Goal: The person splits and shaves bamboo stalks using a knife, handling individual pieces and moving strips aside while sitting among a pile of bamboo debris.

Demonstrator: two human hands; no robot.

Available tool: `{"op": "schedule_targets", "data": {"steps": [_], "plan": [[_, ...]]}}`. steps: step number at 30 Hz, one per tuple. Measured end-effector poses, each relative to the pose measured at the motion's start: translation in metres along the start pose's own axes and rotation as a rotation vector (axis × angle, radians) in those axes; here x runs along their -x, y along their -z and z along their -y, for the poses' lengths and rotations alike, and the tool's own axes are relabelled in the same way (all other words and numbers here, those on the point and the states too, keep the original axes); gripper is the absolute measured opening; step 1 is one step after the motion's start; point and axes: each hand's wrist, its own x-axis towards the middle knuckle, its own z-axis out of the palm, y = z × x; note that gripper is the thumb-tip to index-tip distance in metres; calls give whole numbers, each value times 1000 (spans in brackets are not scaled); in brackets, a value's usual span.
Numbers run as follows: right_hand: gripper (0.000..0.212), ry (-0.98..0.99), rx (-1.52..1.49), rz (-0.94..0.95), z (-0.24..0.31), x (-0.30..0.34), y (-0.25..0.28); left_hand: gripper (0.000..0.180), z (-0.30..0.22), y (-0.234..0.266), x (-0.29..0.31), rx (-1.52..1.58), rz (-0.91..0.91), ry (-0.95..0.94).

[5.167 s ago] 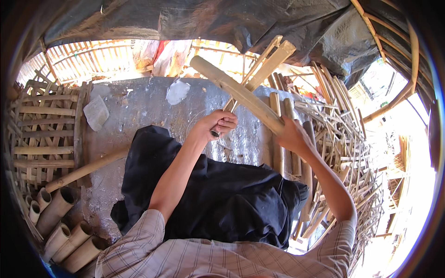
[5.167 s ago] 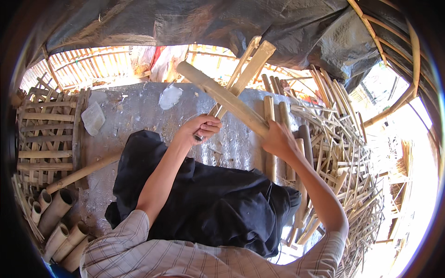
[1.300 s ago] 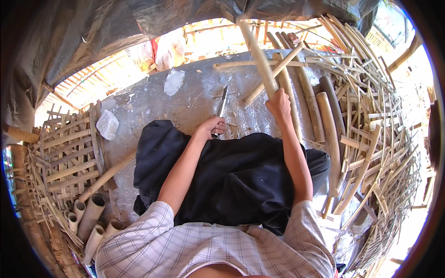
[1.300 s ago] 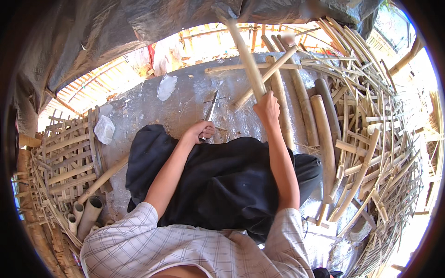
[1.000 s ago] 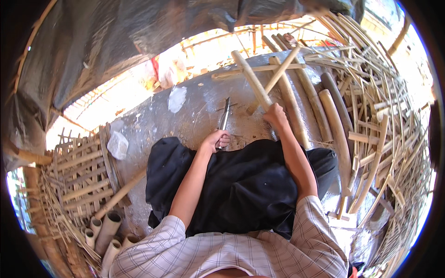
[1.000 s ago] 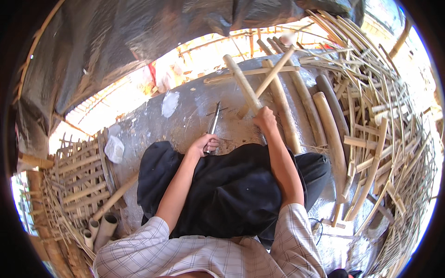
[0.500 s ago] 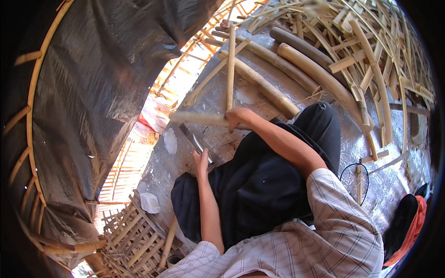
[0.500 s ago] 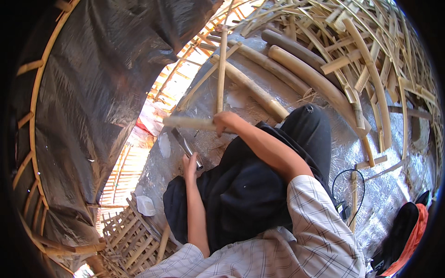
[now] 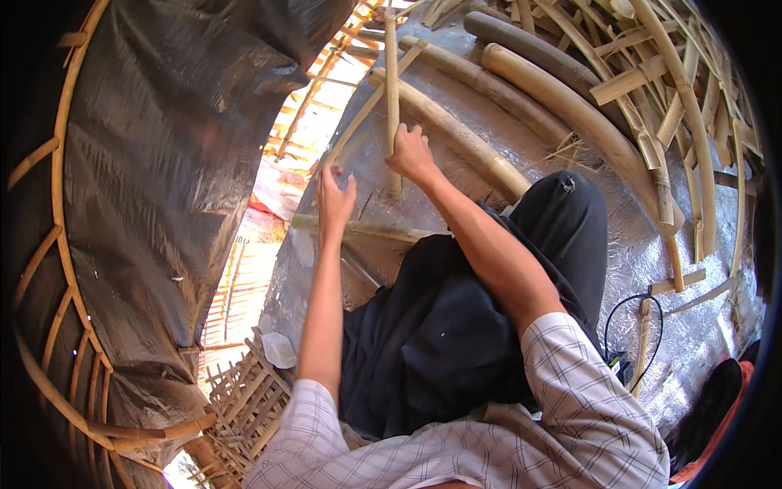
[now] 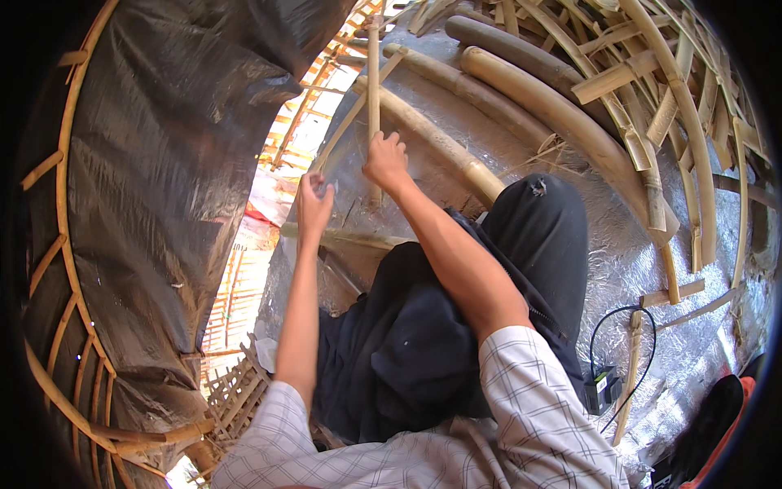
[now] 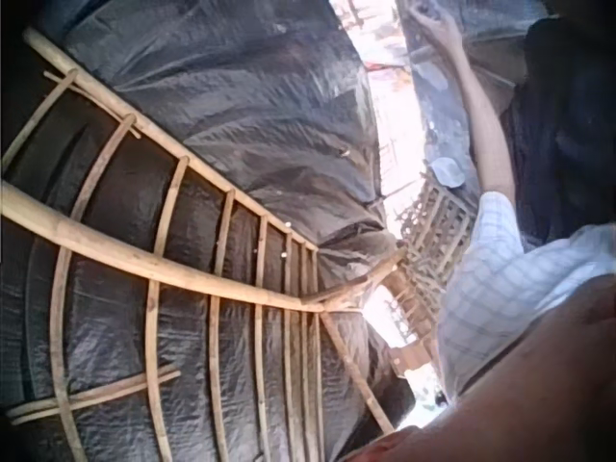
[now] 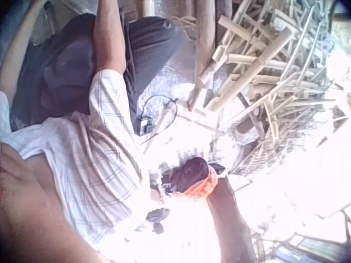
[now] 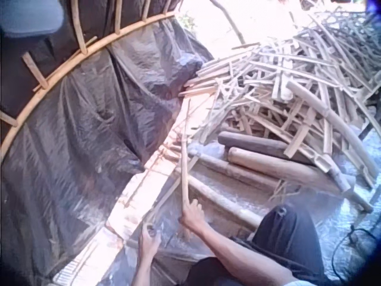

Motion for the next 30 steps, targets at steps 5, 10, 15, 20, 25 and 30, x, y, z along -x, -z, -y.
{"op": "schedule_targets", "data": {"steps": [5,10,15,20,25,30], "plan": [[50,-159,-220,-114,-26,-5,-11,61,28,-57,-95,-321,69,-318],[44,-360,-375,-69,-28,-25,-14,52,47,-85,-173,-292,475,-60],[35,-377,-356,5,-7,-36,-25,37,45,-81,-189,-259,527,-135],[41,-300,-718,-89,8,-58,-34,29,10,-79,-175,293,546,13],[48,-258,-881,98,19,-48,-24,26,-19,-37,-132,376,329,227],[51,33,-1038,298,46,-37,1,33,-68,7,-91,745,59,279]]}}
